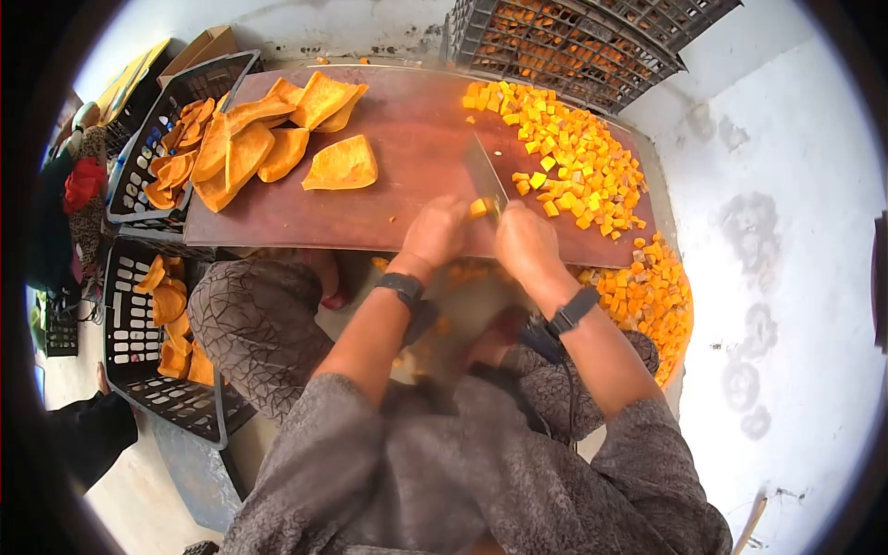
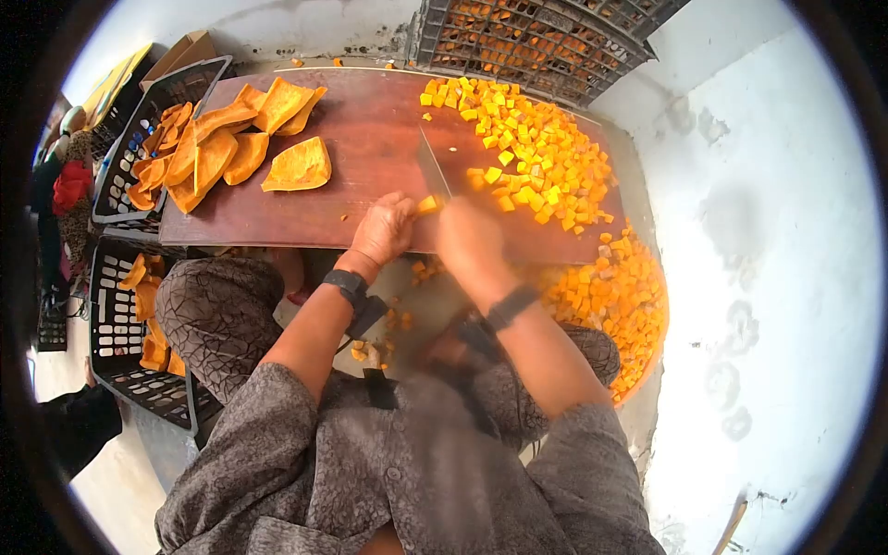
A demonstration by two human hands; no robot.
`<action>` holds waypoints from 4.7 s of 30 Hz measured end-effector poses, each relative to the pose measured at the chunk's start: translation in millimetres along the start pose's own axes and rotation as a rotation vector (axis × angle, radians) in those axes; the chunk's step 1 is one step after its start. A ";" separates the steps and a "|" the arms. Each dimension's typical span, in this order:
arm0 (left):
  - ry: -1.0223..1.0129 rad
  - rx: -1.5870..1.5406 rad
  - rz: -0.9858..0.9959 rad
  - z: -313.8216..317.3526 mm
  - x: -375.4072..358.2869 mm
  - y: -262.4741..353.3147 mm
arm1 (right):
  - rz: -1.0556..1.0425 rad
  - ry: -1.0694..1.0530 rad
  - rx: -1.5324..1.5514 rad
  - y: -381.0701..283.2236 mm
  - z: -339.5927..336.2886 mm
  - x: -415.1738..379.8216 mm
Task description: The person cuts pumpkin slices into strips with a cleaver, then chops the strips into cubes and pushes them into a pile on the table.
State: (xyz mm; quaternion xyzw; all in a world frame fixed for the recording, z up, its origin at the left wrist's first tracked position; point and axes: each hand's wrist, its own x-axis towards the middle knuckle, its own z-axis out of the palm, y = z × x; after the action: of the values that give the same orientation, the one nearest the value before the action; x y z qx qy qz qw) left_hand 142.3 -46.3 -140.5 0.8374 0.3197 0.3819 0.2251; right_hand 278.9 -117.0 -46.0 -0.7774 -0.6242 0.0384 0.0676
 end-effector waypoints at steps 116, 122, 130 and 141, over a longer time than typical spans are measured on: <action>-0.200 0.073 -0.074 -51.4 -2.4 -10.7 | 0.163 0.088 0.163 64.7 1.3 -24.3; -0.203 0.062 -0.116 -51.7 -1.6 -9.4 | 0.130 0.107 0.131 62.3 -0.5 -29.3; -0.189 0.051 -0.135 -50.0 -4.0 -11.1 | -0.010 0.141 0.279 30.6 -27.8 -34.7; -0.191 0.017 -0.153 -55.4 -3.2 -10.6 | -0.052 0.014 0.165 18.8 -28.0 -31.7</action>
State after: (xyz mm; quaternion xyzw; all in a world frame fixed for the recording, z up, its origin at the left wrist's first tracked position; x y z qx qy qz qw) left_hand 93.5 -33.9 -115.0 0.8449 0.3631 0.2793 0.2761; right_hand 294.2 -153.5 -22.0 -0.7529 -0.6384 0.0822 0.1368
